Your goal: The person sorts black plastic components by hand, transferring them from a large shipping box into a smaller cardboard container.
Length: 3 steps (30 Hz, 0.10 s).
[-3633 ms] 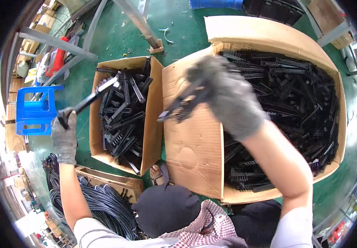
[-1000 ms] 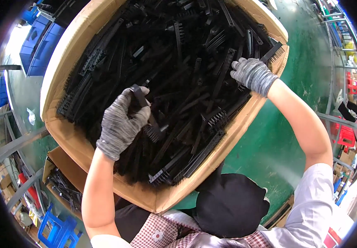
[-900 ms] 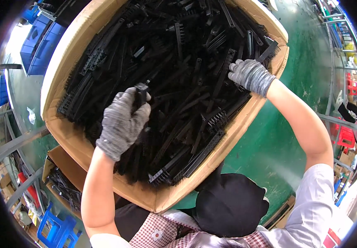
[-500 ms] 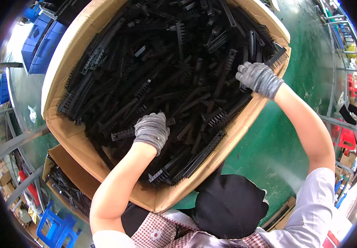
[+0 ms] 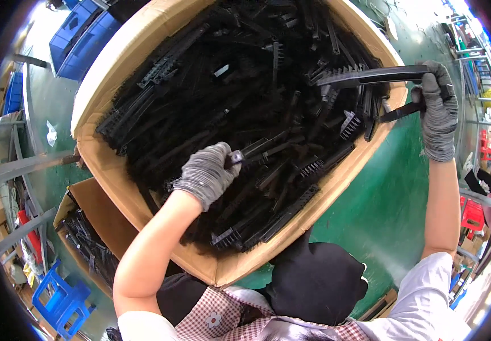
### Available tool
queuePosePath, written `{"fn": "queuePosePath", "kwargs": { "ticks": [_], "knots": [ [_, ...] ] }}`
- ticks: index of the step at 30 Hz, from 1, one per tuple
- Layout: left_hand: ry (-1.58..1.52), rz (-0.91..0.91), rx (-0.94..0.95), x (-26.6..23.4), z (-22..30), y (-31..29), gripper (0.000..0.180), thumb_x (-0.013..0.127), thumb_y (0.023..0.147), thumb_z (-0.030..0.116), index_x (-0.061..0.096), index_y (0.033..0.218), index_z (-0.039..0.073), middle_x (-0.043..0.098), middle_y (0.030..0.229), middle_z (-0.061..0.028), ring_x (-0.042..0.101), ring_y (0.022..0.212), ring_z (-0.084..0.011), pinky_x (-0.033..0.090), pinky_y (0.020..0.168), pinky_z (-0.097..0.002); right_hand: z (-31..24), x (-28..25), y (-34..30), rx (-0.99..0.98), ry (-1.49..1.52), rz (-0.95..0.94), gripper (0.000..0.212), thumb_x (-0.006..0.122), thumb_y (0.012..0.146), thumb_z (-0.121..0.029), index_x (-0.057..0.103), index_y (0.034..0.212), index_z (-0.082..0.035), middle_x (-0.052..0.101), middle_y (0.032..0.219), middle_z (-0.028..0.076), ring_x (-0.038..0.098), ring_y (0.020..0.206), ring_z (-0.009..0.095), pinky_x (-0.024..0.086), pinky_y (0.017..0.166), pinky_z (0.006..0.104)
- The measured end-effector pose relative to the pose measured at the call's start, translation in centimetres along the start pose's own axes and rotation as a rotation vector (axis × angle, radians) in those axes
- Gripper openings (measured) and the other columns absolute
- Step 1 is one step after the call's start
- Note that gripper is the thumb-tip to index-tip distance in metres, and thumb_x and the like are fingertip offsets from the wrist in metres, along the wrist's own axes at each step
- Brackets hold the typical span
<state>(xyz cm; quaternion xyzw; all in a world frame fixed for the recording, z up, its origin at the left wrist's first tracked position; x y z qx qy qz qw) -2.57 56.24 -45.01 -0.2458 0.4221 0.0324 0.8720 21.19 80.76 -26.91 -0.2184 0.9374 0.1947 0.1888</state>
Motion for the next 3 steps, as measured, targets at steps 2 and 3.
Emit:
{"fn": "queuePosePath", "kwargs": {
  "ticks": [2,3],
  "knots": [
    [-0.182,0.080,-0.006,-3.2,-1.0,-1.1,0.020,0.064,0.078,0.019,0.055,0.083,0.003,0.060,0.075,-0.0151,0.059,0.070,-0.0250,0.046,0.066,-0.0335,-0.6,1.8,0.1,0.109,0.343,-0.025,0.027,0.059,0.085,-0.027,0.058,0.105,-0.010,0.059,0.109,0.009,0.057,0.091,0.013,0.049,0.074,0.0243],
    [-0.264,0.133,-0.005,-5.5,-1.4,-2.4,0.019,0.064,0.078,0.020,0.056,0.084,0.004,0.062,0.078,-0.0123,0.059,0.073,-0.0239,0.046,0.070,-0.0324,-2.0,3.6,0.2,0.056,0.515,-0.153,0.036,0.058,0.085,-0.026,0.052,0.116,-0.009,0.051,0.121,0.013,0.054,0.103,0.020,0.047,0.084,0.0265]
  ]
}}
Point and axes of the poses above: each hand's wrist, its own y-axis towards the middle knuckle, its own x-axis out of the palm, z = x × y, the point moved 8 cm from there along y, towards the middle knuckle
